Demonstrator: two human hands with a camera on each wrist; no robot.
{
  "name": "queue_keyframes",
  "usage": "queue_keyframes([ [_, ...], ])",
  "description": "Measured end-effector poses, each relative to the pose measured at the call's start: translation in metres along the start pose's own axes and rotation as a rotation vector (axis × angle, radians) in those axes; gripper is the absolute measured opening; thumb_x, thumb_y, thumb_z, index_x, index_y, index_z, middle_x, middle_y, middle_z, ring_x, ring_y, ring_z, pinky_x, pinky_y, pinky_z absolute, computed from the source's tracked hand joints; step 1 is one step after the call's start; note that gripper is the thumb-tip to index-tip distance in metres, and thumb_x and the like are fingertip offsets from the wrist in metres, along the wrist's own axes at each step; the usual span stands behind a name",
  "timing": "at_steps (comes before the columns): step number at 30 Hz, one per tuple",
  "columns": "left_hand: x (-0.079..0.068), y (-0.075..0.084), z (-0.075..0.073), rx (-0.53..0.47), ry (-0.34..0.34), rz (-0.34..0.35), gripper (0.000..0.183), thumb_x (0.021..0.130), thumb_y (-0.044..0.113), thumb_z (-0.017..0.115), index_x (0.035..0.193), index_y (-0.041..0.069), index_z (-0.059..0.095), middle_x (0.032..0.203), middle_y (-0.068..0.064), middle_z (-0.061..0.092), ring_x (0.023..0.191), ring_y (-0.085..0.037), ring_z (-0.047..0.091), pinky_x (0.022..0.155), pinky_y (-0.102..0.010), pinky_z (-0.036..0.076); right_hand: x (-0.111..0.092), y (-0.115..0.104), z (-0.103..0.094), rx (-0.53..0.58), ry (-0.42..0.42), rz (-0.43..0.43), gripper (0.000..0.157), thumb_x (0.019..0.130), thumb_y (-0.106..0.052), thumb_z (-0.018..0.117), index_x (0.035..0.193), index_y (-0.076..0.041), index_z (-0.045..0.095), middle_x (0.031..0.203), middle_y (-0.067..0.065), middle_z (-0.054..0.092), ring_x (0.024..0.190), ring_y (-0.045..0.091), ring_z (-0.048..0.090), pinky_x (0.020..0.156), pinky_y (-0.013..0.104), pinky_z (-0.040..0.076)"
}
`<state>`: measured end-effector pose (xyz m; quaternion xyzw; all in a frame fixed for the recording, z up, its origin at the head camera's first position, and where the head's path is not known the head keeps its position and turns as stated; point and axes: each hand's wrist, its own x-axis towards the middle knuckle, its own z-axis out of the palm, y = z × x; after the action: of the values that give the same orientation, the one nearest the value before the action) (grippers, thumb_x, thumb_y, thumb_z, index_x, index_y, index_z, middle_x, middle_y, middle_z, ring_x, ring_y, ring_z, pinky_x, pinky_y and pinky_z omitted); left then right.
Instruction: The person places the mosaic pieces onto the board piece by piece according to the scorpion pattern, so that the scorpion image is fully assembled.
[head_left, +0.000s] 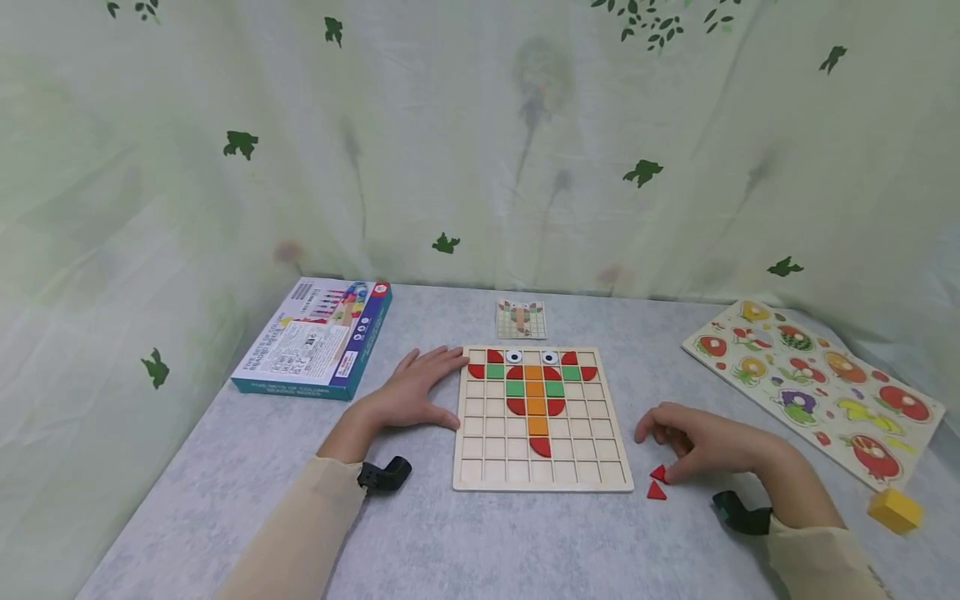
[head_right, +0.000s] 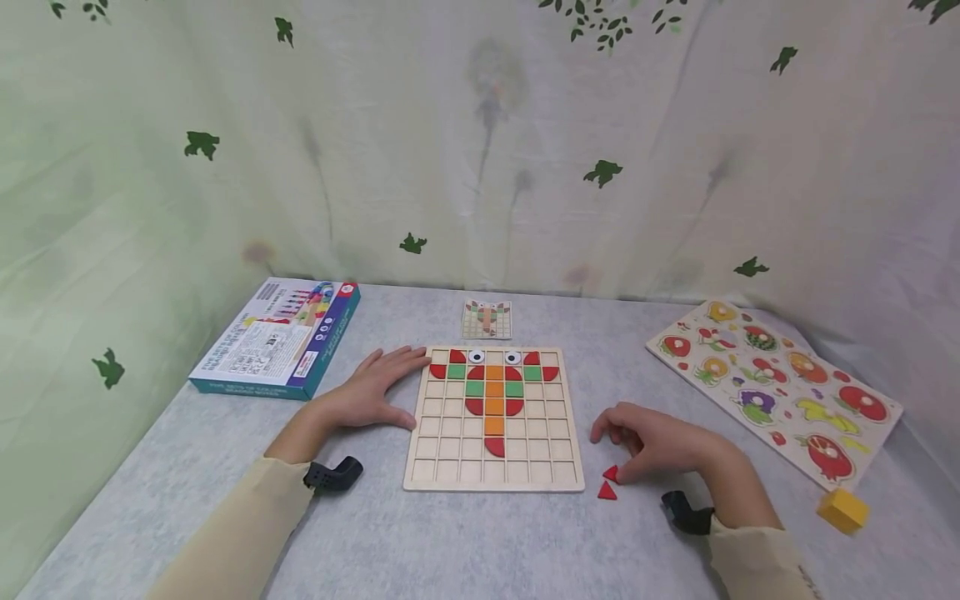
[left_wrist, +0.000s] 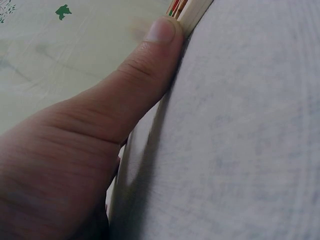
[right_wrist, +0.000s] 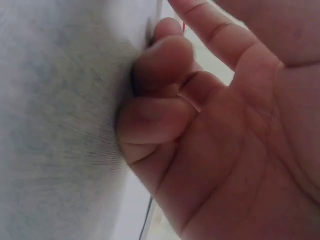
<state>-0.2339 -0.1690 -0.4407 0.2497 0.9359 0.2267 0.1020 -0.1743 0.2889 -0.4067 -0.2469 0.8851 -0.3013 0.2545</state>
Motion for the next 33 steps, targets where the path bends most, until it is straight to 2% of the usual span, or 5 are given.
queue_keyframes([
  [6,-0.001,0.002,-0.001,-0.008,0.003,0.004,0.107,0.071,0.064,0.080,0.158,0.025,0.031,0.168,-0.001,0.024,0.158,-0.028,0.010,0.126,-0.058,-0.003,0.006,0.001,0.002,-0.031,0.050,0.013,0.026,0.085,-0.024,0.079,0.107,-0.026,0.065,0.092,0.003,0.053,0.074,0.012,0.051,0.061,0.022,0.041],
  [14,0.000,0.001,0.000,-0.007,0.001,0.004,0.107,0.071,0.066,0.079,0.158,0.025,0.031,0.168,0.000,0.024,0.158,-0.028,0.010,0.126,-0.058,-0.003,0.011,0.003,0.006,-0.012,0.107,-0.013,0.013,0.089,-0.024,0.075,0.100,-0.022,0.068,0.086,0.001,0.053,0.075,0.007,0.049,0.062,0.021,0.042],
  [23,0.001,0.000,0.001,0.000,-0.006,0.002,0.108,0.071,0.067,0.078,0.158,0.026,0.030,0.168,0.000,0.023,0.158,-0.027,0.009,0.126,-0.058,-0.003,0.020,-0.003,0.016,-0.076,0.197,-0.031,0.014,0.088,-0.020,0.076,0.095,-0.024,0.065,0.085,-0.003,0.054,0.075,0.009,0.050,0.062,0.020,0.043],
  [30,0.000,0.000,0.000,-0.005,0.000,0.005,0.108,0.071,0.066,0.079,0.158,0.025,0.031,0.168,0.000,0.023,0.158,-0.028,0.010,0.126,-0.058,-0.003,0.029,-0.011,0.022,-0.073,0.248,0.066,0.019,0.088,-0.011,0.073,0.094,-0.026,0.064,0.082,-0.004,0.057,0.078,0.013,0.054,0.064,0.021,0.047],
  [33,0.000,0.000,0.000,-0.004,0.003,0.009,0.108,0.071,0.066,0.079,0.158,0.025,0.031,0.168,-0.001,0.024,0.158,-0.028,0.010,0.126,-0.059,-0.003,0.031,-0.013,0.022,-0.078,0.273,0.074,0.018,0.089,-0.011,0.072,0.094,-0.025,0.064,0.083,-0.004,0.058,0.080,0.015,0.054,0.065,0.022,0.048],
])
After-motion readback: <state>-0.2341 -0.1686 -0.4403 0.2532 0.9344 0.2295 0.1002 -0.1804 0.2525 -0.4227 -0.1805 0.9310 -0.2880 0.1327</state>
